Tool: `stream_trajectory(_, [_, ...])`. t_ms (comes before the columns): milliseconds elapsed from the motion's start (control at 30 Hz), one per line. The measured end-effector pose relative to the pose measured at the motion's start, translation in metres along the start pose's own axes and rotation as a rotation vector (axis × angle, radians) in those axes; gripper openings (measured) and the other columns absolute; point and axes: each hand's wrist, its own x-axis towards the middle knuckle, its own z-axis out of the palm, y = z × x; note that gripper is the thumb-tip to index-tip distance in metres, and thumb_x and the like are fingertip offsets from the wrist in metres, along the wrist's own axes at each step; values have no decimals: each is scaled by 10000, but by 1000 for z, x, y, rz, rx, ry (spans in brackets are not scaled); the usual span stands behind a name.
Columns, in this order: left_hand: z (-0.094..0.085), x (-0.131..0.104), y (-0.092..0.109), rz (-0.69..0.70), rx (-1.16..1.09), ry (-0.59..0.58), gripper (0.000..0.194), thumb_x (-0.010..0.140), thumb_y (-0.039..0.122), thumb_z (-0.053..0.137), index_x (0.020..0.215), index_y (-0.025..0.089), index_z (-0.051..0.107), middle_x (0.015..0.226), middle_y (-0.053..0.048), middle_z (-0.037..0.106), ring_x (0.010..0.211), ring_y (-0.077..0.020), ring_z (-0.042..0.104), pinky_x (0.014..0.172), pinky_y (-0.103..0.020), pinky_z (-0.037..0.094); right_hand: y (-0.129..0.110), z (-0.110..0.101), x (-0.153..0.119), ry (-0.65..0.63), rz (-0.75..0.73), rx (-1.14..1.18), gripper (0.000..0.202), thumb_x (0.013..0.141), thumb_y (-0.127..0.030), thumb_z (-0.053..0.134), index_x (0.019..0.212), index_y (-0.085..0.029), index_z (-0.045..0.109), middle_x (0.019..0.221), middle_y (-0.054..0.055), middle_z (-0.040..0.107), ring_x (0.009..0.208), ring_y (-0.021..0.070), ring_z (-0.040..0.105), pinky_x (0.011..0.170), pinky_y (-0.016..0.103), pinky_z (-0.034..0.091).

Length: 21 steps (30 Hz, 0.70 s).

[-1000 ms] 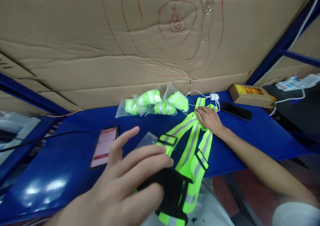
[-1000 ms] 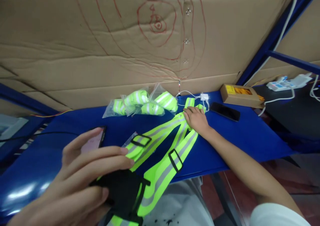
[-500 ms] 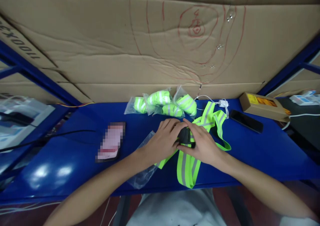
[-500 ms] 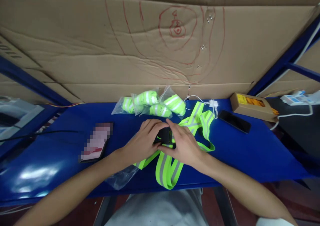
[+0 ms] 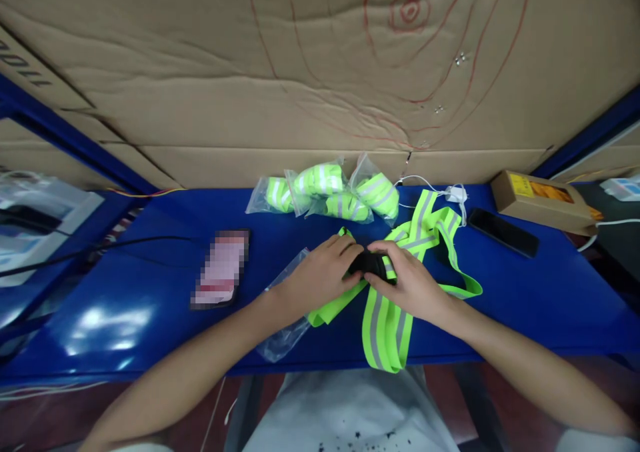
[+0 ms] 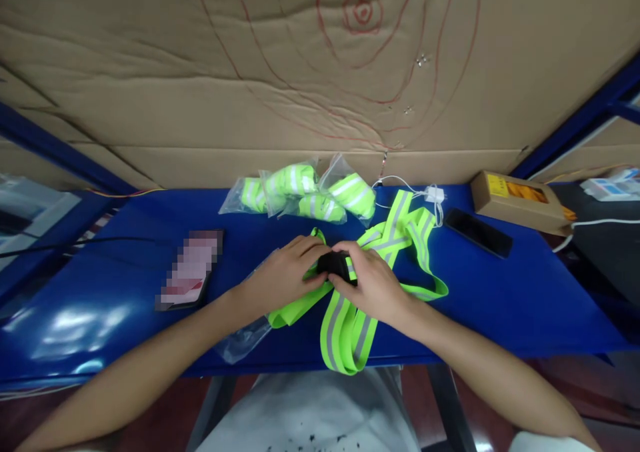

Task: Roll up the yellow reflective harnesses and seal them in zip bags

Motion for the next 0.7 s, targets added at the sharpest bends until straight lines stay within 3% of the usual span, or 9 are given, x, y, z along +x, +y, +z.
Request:
stream_trajectory(133, [-5,2,9,102,253,-81,305,959,277,613,1214,111,619,1146,-138,663,1022,-292,648,818,-403,522,-13,-3,-5,32,-57,-352,654,955,-607,594,1462,-205,500,1452,176,587,1306,392,574,1043,554,473])
stream_trajectory(233, [-5,4,15,146,383,-100,291,992,267,539,1197,87,642,1183,-149,658,982,-278,643,750,-386,486,-20,-1,-12,-10,-63,-502,720,962,-633,552,1491,-149,496,1475,211,569,1265,423,585,1022,602,456])
stream_trajectory(367, [2,9,22,201,417,-89,293,1007,258,493,1168,84,665,1212,-139,654,983,-269,643,747,-388,478,-20,11,-15,-78,-6,-651,746,906,-508,688,1512,-137,459,1428,252,589,1145,442,630,905,599,504])
stream_trajectory(467, [1,10,22,180,359,-91,205,975,283,566,1031,123,683,1138,-112,671,942,-251,657,742,-363,482,-21,10,-10,-150,88,-692,544,881,-328,699,1377,-151,560,1215,228,675,1025,408,663,811,533,541])
stream_trajectory(567, [-13,7,13,74,250,24,163,929,290,635,1016,157,673,1111,-102,691,917,-241,678,771,-353,504,-18,-18,-10,-140,157,-578,334,878,-184,595,1211,-160,592,1123,169,663,901,316,685,735,436,557])
stream_trajectory(633, [-28,2,-2,-33,83,186,191,953,277,591,1095,169,660,1117,-100,711,946,-239,688,825,-359,523,-11,-53,-19,-11,188,-401,357,870,-193,571,1225,-167,557,1160,147,648,861,267,692,747,411,562])
stream_trajectory(700, [-43,-3,-22,-170,-218,375,259,1018,298,494,1209,189,630,1097,-82,725,949,-217,688,865,-354,534,0,-96,-36,216,246,-261,405,861,-196,567,1266,-201,559,1182,128,663,1003,281,688,843,429,556])
